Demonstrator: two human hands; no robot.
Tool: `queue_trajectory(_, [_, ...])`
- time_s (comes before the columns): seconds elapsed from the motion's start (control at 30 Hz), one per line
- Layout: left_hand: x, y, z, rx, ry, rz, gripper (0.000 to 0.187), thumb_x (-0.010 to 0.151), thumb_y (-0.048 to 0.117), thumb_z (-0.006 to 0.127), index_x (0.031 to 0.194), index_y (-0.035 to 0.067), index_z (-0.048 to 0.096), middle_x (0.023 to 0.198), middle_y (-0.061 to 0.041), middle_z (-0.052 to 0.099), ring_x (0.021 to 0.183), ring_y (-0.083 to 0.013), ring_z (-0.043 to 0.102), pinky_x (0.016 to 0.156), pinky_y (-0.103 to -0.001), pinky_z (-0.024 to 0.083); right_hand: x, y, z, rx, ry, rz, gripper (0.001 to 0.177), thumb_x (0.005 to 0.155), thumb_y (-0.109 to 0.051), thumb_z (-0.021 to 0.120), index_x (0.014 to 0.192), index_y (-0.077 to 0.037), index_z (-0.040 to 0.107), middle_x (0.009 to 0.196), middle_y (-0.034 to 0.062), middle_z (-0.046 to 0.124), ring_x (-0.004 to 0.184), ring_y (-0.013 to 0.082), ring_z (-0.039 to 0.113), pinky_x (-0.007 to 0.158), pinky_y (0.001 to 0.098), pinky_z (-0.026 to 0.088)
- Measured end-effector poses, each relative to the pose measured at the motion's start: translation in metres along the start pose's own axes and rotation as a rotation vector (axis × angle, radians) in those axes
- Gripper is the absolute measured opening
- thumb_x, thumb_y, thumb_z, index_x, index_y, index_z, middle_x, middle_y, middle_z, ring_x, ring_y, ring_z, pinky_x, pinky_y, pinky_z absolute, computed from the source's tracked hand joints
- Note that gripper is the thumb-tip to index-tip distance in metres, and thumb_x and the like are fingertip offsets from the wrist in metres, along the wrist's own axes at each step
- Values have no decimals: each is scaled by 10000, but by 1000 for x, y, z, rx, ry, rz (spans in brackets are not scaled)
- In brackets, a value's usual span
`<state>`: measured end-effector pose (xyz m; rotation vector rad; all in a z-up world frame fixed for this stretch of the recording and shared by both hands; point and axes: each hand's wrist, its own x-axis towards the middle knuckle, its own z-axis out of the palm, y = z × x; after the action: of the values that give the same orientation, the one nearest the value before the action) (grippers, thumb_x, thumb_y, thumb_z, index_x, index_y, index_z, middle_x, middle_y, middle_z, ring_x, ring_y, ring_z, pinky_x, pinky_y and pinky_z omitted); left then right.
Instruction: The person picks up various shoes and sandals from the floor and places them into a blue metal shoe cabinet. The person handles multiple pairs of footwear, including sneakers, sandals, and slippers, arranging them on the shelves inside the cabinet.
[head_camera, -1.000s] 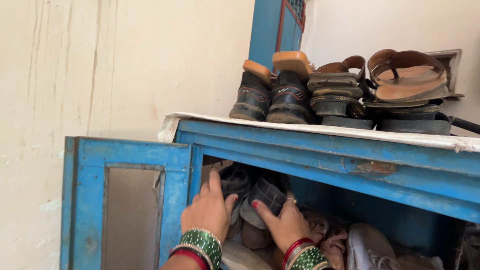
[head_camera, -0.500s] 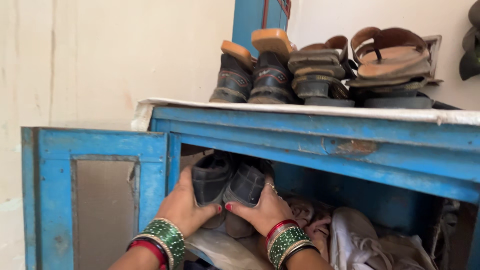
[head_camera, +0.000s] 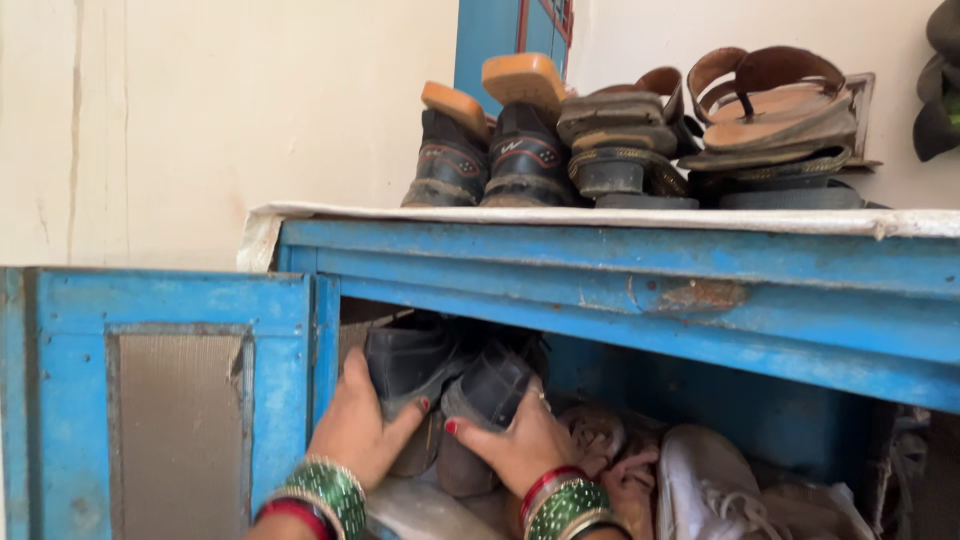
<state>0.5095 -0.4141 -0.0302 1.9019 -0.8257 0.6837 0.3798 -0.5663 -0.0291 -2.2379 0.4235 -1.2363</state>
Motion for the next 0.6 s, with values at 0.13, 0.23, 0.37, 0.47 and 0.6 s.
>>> queue_trajectory(0.13, [1,2,6,26,80,48,1119,769,385,809,1558,-40,139,1420,-358,456,1221,-482,531,999,-451,463,4,6,6,-39,-26,64,1021,609,-554,865,1399,-63,444,1257,177,695,1168,322,695,1019,375,533])
queue_trajectory(0.23, [13,7,7,14,97,73,1106,793,344,797,1569,-52,116,1388,-370,477,1210,-483,549,1017,-445,467,3,10,9,13,20,38,977,599,-529,868,1377,-87,478,1235,172,705,1152,321,697,1001,385,530])
queue_trajectory(0.37, [23,7,13,71,-10,-103,1035,844,333,765,1575,-38,133,1360,-330,539,1252,-440,584,1077,-433,474,3,12,11,58,63,49,955,591,-500,865,1372,-89,501,1201,165,730,1124,308,721,977,391,546])
queue_trajectory(0.47, [17,0,22,91,-6,-128,1035,850,356,766,1575,-29,137,1391,-317,519,1277,-440,560,1080,-436,471,-1,13,12,38,125,-7,1012,592,-481,883,1414,-73,457,1218,185,706,1122,325,704,963,406,543])
queue_trajectory(0.6, [19,-7,30,92,-3,-150,1053,844,378,774,1579,-2,122,1448,-298,456,1330,-434,496,1098,-444,441,1,13,11,37,86,77,1123,595,-474,880,1492,-66,342,1245,193,685,1132,322,707,982,398,549])
